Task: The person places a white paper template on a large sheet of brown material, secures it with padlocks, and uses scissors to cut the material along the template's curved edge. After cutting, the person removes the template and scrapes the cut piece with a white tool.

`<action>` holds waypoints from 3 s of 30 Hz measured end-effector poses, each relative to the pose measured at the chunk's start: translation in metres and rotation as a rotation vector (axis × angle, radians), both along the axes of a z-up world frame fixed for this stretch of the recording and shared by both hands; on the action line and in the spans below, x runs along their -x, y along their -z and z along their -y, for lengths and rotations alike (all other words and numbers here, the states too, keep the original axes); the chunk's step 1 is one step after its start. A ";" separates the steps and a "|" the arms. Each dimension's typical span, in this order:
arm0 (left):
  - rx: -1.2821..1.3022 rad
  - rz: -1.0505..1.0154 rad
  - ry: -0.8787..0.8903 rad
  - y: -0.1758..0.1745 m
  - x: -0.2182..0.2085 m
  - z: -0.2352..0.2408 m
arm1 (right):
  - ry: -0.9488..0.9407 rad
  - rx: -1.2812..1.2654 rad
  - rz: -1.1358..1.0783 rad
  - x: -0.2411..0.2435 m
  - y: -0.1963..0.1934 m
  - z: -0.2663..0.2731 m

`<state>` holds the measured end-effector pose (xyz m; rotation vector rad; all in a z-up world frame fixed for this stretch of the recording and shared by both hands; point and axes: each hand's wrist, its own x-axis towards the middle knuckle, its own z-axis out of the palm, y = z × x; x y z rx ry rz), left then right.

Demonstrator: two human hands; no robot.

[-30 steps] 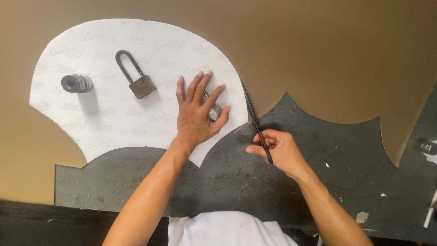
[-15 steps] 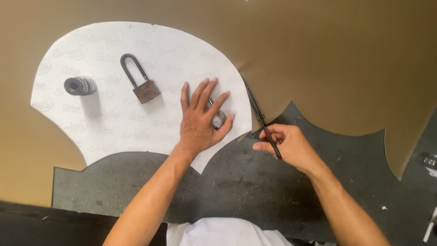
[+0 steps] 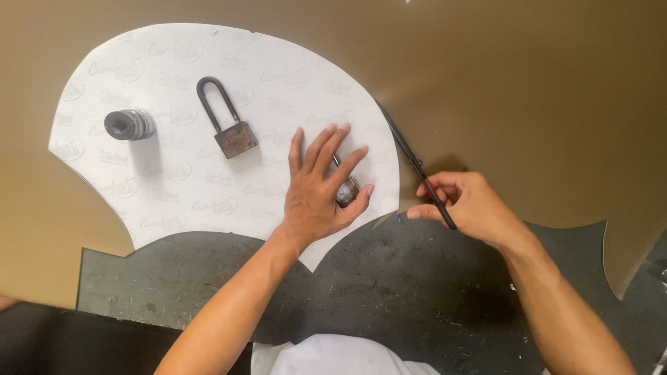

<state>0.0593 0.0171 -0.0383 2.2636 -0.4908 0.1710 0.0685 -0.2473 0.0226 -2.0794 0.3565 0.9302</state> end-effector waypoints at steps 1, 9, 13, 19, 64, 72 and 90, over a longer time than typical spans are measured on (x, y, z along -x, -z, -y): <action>-0.002 -0.001 0.002 0.000 0.001 0.000 | -0.002 0.003 -0.010 -0.003 -0.001 0.001; 0.119 0.040 -0.144 -0.004 -0.017 -0.019 | -0.056 0.028 -0.047 -0.026 -0.009 0.000; -0.087 0.076 -0.622 0.003 -0.069 -0.047 | -0.078 0.020 -0.066 -0.037 -0.011 -0.003; -0.081 0.009 -0.771 0.020 -0.105 -0.043 | -0.117 0.084 -0.100 -0.061 -0.018 -0.017; -0.126 -0.085 -0.811 0.015 -0.106 -0.036 | -0.465 0.159 -0.162 -0.175 -0.001 -0.044; -0.108 -0.098 -0.807 0.011 -0.109 -0.036 | -0.598 0.239 -0.165 -0.196 -0.003 -0.056; -0.099 -0.103 -0.812 0.015 -0.106 -0.036 | -0.635 0.386 -0.170 -0.216 -0.011 -0.089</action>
